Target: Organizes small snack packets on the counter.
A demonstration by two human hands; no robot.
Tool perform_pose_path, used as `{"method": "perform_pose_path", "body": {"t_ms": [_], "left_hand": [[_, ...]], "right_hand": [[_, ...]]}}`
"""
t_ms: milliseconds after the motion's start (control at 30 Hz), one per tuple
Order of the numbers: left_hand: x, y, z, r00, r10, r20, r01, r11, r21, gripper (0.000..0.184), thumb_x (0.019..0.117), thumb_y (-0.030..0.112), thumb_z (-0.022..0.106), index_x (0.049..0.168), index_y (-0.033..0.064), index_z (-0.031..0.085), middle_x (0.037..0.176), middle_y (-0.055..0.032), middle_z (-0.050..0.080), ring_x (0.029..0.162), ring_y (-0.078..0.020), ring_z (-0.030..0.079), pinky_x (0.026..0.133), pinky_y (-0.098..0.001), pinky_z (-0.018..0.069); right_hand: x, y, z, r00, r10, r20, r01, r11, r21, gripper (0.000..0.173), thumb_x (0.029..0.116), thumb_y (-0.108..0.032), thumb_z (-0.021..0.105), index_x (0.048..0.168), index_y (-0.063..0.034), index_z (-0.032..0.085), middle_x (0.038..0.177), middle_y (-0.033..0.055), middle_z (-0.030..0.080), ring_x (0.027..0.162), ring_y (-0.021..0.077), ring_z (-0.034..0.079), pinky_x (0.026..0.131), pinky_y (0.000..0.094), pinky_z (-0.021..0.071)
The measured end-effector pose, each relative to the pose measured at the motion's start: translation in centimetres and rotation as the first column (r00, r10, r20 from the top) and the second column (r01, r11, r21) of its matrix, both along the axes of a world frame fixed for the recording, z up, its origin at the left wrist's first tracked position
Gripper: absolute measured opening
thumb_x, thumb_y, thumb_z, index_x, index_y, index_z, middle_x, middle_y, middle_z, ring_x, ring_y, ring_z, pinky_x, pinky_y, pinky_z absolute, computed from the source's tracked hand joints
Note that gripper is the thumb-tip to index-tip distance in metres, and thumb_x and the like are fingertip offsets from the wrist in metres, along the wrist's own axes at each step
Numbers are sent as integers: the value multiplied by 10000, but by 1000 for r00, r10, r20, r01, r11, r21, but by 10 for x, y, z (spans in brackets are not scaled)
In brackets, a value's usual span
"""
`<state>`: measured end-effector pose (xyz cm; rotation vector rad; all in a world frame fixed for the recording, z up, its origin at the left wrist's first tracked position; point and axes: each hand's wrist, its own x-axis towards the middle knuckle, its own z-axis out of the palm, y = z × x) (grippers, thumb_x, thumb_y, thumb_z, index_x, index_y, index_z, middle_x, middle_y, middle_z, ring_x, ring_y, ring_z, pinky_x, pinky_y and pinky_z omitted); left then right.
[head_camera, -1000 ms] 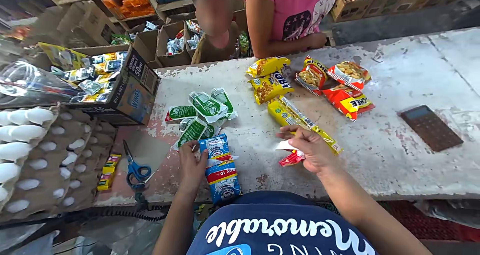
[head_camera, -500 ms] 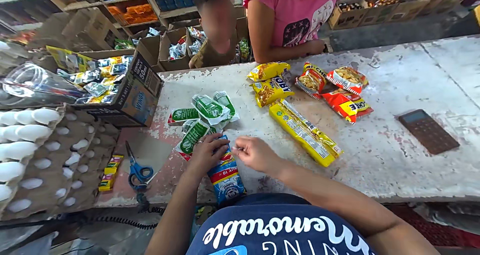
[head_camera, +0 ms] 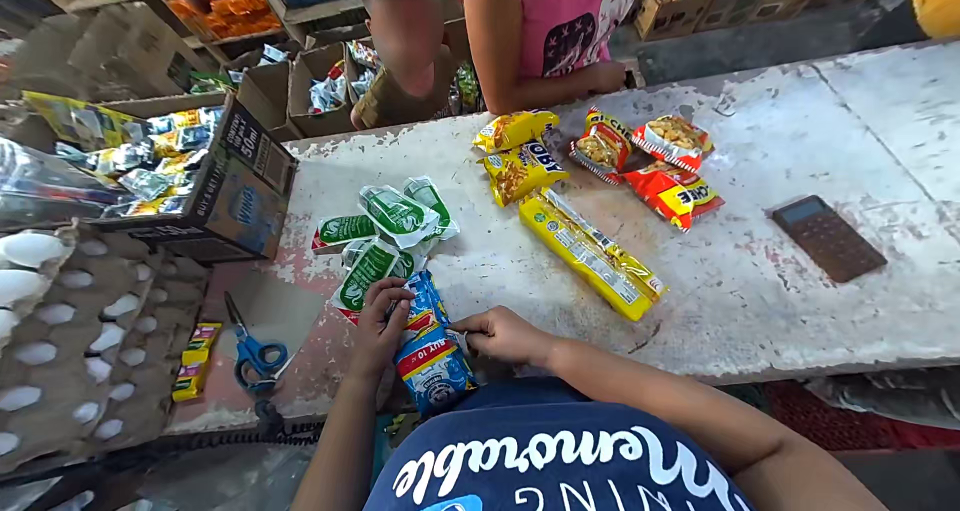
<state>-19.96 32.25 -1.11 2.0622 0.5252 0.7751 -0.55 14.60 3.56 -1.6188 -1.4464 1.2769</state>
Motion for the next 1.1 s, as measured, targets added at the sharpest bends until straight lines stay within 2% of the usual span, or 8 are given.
{"method": "perform_pose_path", "body": {"t_ms": [100,267,500,600,700,867,967,1100], "left_hand": [[3,-1,6,997,8,-74,-5,999,39,329,1032,259,480,1088,30,709,1327,-186,592,1297,-250,523,1097,-403,423],[7,-3,7,997,15,-74,-13,1000,19,335,1022,249,472,1085,20,708,1318,-191,591,1282,-246,527,1079,-385,434],[14,-2,16,978,3,-209,21,993,113,355,1006,308,494,1092,55,727,1309,-198,611,1266,-328,545,1044,-525,437],[13,-7,19,969,-4,-248,34,993,117,333,1011,310,507,1103,76,726,1326,-186,600,1250,-304,564,1011,-499,480],[12,-6,20,969,-13,-247,37,995,90,326,1007,303,512,1098,73,726,1332,-179,597,1260,-296,557,1022,-492,471],[10,-5,9,990,-37,-137,45,998,54,334,1016,248,489,1088,9,709,1317,-210,592,1266,-268,547,1057,-415,459],[3,-2,0,998,-60,-15,60,998,15,335,1037,218,466,1066,-36,682,1302,-217,584,1271,-215,538,1075,-330,448],[-8,0,-9,997,-43,60,43,999,-6,343,1050,196,437,1087,-58,664,1329,-220,580,1322,-208,513,1132,-342,403]], "right_hand": [[-2,5,2,1000,23,-19,-23,1000,-17,349,1034,-212,595,1273,36,649,1109,195,700,987,238,675,935,424,524],[-7,6,-2,996,73,41,-73,997,-5,295,1030,-177,590,1204,46,673,1145,220,695,1069,295,667,972,476,497],[8,9,-2,962,210,173,-233,964,128,236,1019,-132,537,1035,57,679,955,212,682,924,323,653,827,520,492],[10,7,33,782,358,510,-418,908,4,211,1004,-115,530,1091,6,678,1060,211,686,981,409,670,793,629,495],[13,-5,64,662,371,651,-496,868,10,174,973,-57,539,1055,-4,682,968,188,677,857,387,672,687,573,503],[22,3,26,772,285,567,-321,946,-39,326,1006,-209,636,1240,18,638,1207,236,644,1042,442,655,828,630,510],[3,4,-4,868,184,461,-278,950,144,346,968,-230,687,1223,4,667,1225,215,660,1020,424,676,811,632,522],[-14,8,-6,894,148,422,-297,903,311,313,975,-200,662,1201,17,674,1199,214,676,959,396,698,765,581,547]]}}
